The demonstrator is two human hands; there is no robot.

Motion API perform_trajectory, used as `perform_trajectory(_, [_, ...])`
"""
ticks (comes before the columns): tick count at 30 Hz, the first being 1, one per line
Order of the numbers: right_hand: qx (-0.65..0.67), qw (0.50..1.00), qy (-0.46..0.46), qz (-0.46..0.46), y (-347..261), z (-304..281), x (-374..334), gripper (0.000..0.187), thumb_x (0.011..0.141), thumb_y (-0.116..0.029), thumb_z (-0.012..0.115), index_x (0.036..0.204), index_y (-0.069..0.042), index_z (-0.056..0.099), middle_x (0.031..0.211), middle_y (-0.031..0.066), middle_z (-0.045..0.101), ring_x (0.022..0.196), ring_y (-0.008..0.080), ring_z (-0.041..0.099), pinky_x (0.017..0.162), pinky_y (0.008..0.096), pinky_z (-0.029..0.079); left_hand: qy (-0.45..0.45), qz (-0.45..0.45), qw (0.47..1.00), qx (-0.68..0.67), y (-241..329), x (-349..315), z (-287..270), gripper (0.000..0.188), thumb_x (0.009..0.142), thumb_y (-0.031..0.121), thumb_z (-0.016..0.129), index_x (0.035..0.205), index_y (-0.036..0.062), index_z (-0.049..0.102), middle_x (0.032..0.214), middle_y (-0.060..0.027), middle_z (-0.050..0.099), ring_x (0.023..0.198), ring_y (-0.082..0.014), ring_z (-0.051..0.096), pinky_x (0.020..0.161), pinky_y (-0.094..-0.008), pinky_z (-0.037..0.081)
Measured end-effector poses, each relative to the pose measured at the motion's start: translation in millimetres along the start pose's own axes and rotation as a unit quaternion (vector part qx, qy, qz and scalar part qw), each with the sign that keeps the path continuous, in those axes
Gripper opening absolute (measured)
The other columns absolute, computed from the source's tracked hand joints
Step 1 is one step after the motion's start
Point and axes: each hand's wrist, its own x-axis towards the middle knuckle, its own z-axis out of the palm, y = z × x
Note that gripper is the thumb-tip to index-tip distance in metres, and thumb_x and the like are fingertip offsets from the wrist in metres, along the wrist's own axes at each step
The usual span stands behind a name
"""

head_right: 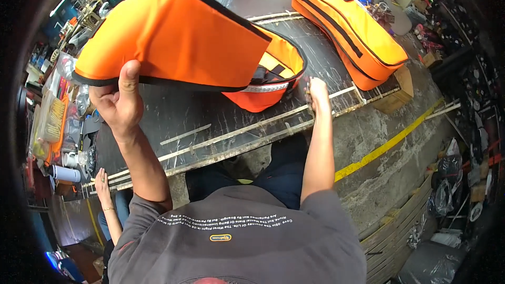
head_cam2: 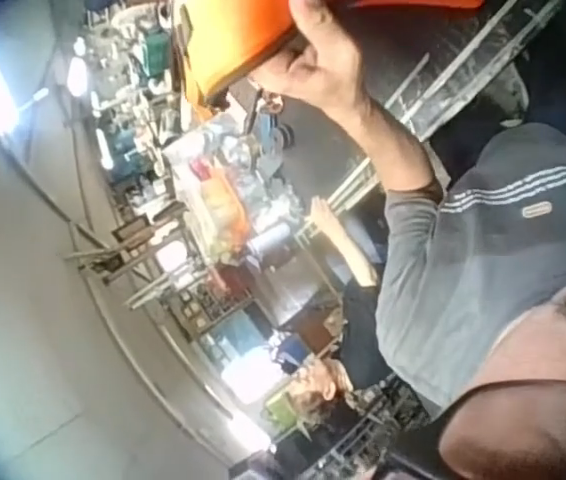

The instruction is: Inspected and trimmed loose threads from an orange trauma kit bag using small snips.

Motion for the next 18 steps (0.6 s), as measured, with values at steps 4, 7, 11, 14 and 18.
perform_trajectory(4, [0.295, 0.942, 0.006, -0.162, 46, 65, -61, 0.023, 0.101, -0.014, 0.060, 0.124, -0.013, 0.061, 0.109, 0.0042, 0.070, 0.092, 0.0180, 0.069, 0.077, 0.0445, 0.062, -0.009, 0.015, 1.000, -0.026, 10, -6, 19, 0.038, 0.095, 0.007, 0.088, 0.128, -0.0031, 0.071, 0.118, -0.0088, 0.079, 0.103, -0.0157, 0.073, 0.095, -0.0303, 0.056])
perform_trajectory(7, [0.294, 0.934, -0.020, -0.204, 22, 86, -35, 0.018, 0.105, -0.013, 0.060, 0.123, -0.015, 0.059, 0.108, 0.0022, 0.069, 0.095, 0.0175, 0.068, 0.078, 0.0419, 0.061, -0.075, 0.018, 0.997, 0.011, 14, -31, 53, 0.028, 0.087, 0.009, 0.095, 0.108, -0.0012, 0.080, 0.102, -0.0089, 0.083, 0.088, -0.0191, 0.079, 0.082, -0.0318, 0.061])
perform_trajectory(11, [0.342, 0.918, 0.097, -0.177, -48, 63, -5, 0.016, 0.105, -0.018, 0.050, 0.115, -0.017, 0.063, 0.106, 0.0030, 0.069, 0.094, 0.0189, 0.067, 0.070, 0.0482, 0.055, -0.207, -0.037, 0.973, 0.095, -8, -69, 137, 0.030, 0.094, 0.034, 0.085, 0.110, 0.0096, 0.083, 0.099, -0.0120, 0.081, 0.086, -0.0372, 0.076, 0.079, -0.0472, 0.059])
perform_trajectory(14, [0.316, 0.910, 0.109, -0.246, -72, 23, -67, 0.026, 0.102, -0.009, 0.049, 0.123, -0.009, 0.063, 0.098, 0.0079, 0.066, 0.084, 0.0208, 0.067, 0.070, 0.0380, 0.057, -0.216, -0.161, 0.961, 0.055, -24, -80, 168, 0.032, 0.095, 0.036, 0.083, 0.109, 0.0069, 0.082, 0.093, -0.0168, 0.079, 0.085, -0.0397, 0.075, 0.078, -0.0495, 0.059])
perform_trajectory(18, [0.216, 0.875, -0.049, -0.430, -79, 20, -194, 0.033, 0.101, -0.004, 0.047, 0.130, 0.003, 0.063, 0.096, 0.0044, 0.061, 0.078, 0.0112, 0.052, 0.072, 0.0271, 0.051, -0.242, -0.131, 0.955, 0.112, -45, -66, 200, 0.036, 0.099, 0.042, 0.078, 0.108, 0.0068, 0.082, 0.088, -0.0167, 0.078, 0.075, -0.0351, 0.075, 0.069, -0.0456, 0.059])
